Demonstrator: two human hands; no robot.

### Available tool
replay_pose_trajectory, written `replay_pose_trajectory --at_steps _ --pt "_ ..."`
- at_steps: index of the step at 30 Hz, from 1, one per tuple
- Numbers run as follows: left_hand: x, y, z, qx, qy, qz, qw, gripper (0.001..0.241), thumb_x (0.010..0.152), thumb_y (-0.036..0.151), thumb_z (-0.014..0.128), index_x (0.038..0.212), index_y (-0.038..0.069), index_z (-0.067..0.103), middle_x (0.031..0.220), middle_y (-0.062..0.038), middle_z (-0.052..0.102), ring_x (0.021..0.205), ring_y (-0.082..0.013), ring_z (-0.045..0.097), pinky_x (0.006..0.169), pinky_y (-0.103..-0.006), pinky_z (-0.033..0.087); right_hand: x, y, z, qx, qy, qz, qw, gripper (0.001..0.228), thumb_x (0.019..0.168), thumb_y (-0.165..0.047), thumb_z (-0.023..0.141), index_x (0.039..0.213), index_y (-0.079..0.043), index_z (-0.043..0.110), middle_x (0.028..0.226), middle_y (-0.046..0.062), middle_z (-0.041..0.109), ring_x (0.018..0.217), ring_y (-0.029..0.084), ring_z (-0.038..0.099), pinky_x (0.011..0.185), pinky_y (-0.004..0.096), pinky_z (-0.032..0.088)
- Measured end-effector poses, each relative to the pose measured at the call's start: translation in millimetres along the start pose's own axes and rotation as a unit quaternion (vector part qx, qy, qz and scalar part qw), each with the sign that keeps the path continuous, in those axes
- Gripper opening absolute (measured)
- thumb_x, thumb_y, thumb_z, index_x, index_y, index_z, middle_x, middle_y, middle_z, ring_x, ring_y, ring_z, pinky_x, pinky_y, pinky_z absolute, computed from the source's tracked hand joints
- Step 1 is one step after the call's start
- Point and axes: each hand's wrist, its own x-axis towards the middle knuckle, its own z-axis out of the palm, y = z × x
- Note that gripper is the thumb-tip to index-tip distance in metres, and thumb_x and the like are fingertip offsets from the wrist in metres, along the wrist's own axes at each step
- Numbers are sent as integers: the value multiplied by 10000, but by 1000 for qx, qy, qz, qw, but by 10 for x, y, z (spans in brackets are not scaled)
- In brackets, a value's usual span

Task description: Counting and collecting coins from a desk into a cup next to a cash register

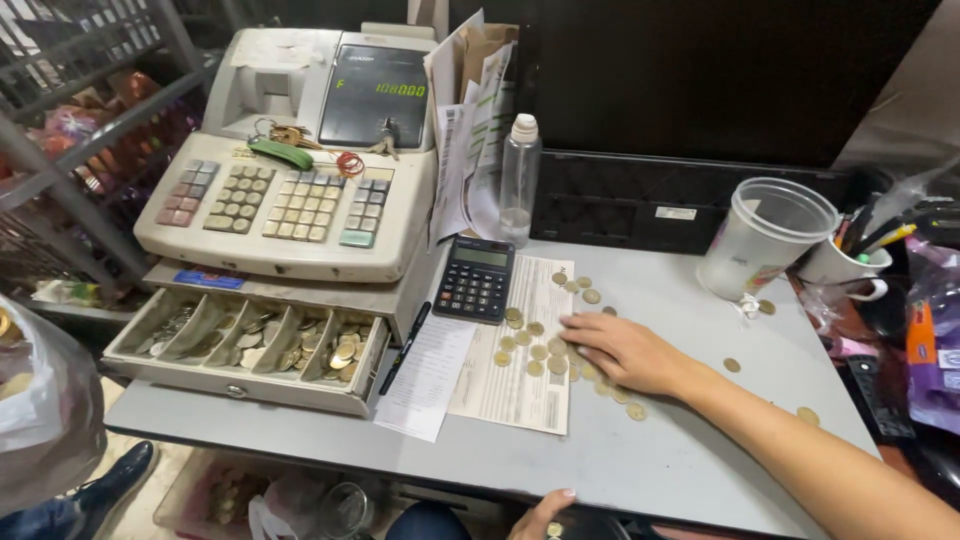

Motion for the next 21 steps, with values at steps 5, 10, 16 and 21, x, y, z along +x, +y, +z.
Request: replay_pose_trajectory --at_steps 5,10,16,21 --pt "-1 21 -11 27 -34 -44 998 434 816 478 646 1244 518 706 1015 40 814 1013 -137 808 882 -197 559 -89 -138 -230 -19 -18 45 999 360 926 -202 598 1249 -101 722 1375 92 673 1293 279 600 1086 441 472" --pt "-2 48 3 54 -38 -91 994 471 777 504 668 1244 560 687 1042 108 818 1015 -96 798 904 -177 546 462 -605 -108 21 -26 -39 999 497 1035 -350 479 1461 -105 555 1524 167 533 1459 357 424 1193 548 316" --pt "10 238 -129 59 -2 -76 995 432 774 491 654 1197 555 721 1040 122 828 1010 -97 802 870 -178 556 640 -568 191 67 -64 -136 986 394 1032 -212 545 1395 -84 625 1512 155 546 1411 406 465 1179 523 350" --pt "14 19 -50 43 -59 -76 994 464 810 442 650 1255 568 667 1086 103 806 1052 -90 785 888 -178 539 144 -215 -23 -19 -17 -35 999 316 978 -206 602 1250 -111 731 1389 54 675 1303 286 605 1055 447 498"
